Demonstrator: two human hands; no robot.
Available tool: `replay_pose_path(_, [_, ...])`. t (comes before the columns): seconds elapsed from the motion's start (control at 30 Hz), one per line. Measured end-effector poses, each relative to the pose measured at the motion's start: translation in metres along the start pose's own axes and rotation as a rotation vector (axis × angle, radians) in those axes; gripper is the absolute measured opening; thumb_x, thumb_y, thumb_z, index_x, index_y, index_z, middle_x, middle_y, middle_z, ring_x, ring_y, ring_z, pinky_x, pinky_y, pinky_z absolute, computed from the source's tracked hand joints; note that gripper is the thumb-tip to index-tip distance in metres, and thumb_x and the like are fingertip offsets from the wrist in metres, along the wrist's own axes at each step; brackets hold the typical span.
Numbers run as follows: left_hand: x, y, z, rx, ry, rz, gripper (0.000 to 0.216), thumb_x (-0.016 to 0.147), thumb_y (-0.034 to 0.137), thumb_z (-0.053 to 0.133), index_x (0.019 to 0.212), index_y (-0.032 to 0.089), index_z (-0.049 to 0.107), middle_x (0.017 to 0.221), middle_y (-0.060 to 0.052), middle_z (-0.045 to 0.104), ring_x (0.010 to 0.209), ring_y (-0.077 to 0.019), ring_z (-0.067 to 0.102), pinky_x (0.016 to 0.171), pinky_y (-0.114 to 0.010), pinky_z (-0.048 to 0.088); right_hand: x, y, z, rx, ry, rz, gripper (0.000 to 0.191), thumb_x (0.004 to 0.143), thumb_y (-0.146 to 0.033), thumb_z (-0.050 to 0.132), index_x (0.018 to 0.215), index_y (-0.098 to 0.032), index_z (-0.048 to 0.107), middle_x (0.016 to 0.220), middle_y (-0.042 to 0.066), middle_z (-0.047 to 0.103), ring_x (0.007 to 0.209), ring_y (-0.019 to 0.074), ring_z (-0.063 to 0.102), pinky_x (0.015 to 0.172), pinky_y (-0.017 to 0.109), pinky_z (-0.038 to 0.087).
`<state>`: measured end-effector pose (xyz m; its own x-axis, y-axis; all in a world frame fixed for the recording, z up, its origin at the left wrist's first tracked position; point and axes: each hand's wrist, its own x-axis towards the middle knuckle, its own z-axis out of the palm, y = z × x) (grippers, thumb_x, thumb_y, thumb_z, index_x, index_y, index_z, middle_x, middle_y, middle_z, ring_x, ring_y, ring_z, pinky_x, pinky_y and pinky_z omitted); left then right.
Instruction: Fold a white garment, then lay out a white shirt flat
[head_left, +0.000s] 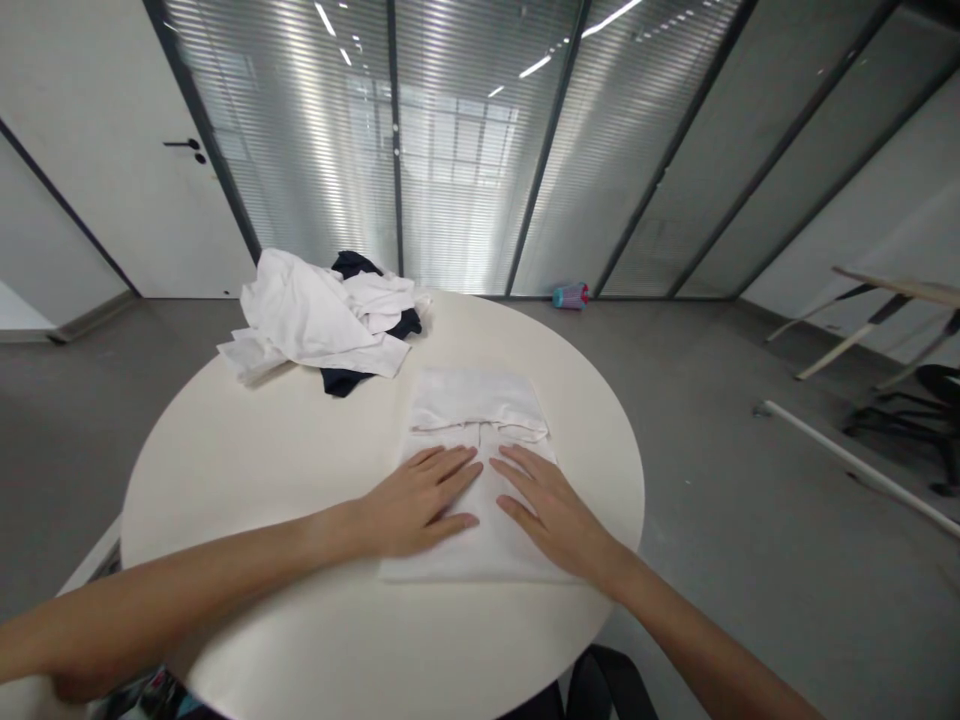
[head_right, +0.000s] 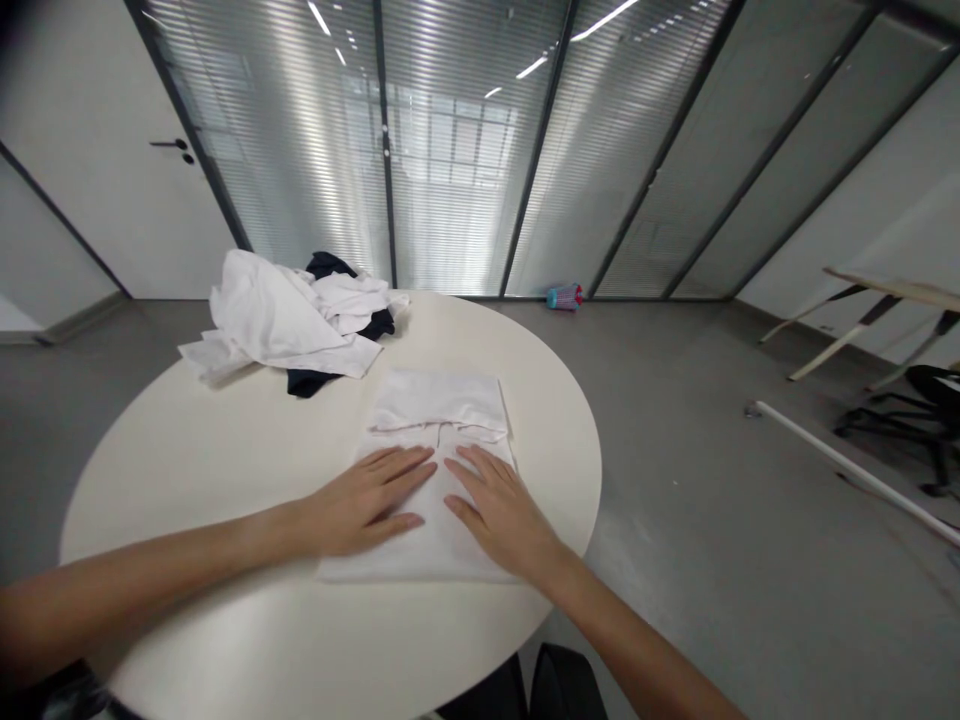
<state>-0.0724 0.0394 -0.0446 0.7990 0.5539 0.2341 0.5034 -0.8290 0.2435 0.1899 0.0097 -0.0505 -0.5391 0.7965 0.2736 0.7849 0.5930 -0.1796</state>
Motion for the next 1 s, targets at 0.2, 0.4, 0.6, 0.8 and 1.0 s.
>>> replay_pose_path(0.2, [0.045, -0.030, -0.010, 0.352, 0.233, -0.137, 0.041, 0.095, 0.014, 0.052, 0.136, 0.016, 0.054, 0.131, -0.014, 0.061, 0.117, -0.0303, 0.057, 0.094, -0.044, 0.045, 0.049, 0.022, -0.019, -0.343, 0.150, 0.009, 0.033, 0.094, -0.022, 0.063, 0.127, -0.018, 0.065, 0.128, 0.013, 0.064, 0.121, 0.0319, 0.053, 0.102, 0.050, 0.042])
replay_pose_path(0.4, [0.056, -0.039, 0.002, 0.517, 0.154, -0.131, 0.021, 0.097, 0.014, 0.052, 0.115, 0.011, 0.064, 0.105, -0.013, 0.065, 0.095, -0.0273, 0.061, 0.079, -0.040, 0.042, 0.070, 0.026, -0.001, -0.528, 0.133, -0.012, 0.026, 0.094, -0.014, 0.061, 0.118, -0.013, 0.068, 0.109, 0.011, 0.070, 0.105, 0.0277, 0.057, 0.097, 0.045, 0.037])
replay_pose_path(0.6, [0.053, -0.037, 0.005, 0.581, 0.190, -0.047, 0.013, 0.095, 0.011, 0.054, 0.097, 0.011, 0.067, 0.093, -0.011, 0.065, 0.085, -0.0254, 0.062, 0.076, -0.039, 0.040, 0.065, 0.029, 0.003, -0.528, 0.221, -0.073, 0.011, 0.091, -0.012, 0.063, 0.093, -0.016, 0.073, 0.086, 0.007, 0.069, 0.089, 0.0246, 0.055, 0.091, 0.042, 0.035])
replay_pose_path(0.8, [0.055, -0.044, 0.001, 0.475, 0.181, -0.045, 0.013, 0.096, 0.019, 0.057, 0.089, 0.015, 0.068, 0.087, -0.008, 0.065, 0.080, -0.0229, 0.063, 0.073, -0.035, 0.041, 0.065, 0.033, 0.007, -0.370, 0.196, -0.029, 0.012, 0.090, -0.014, 0.062, 0.087, -0.017, 0.073, 0.082, 0.006, 0.068, 0.087, 0.0236, 0.057, 0.084, 0.037, 0.038])
replay_pose_path(1.0, [0.082, -0.067, -0.021, 0.199, 0.138, -0.192, 0.031, 0.100, 0.031, 0.049, 0.080, 0.018, 0.070, 0.084, -0.005, 0.066, 0.077, -0.0188, 0.064, 0.074, -0.031, 0.047, 0.092, 0.037, -0.007, -0.161, 0.107, 0.171, 0.023, 0.098, -0.024, 0.054, 0.085, -0.018, 0.073, 0.087, 0.007, 0.071, 0.089, 0.0212, 0.062, 0.085, 0.034, 0.042])
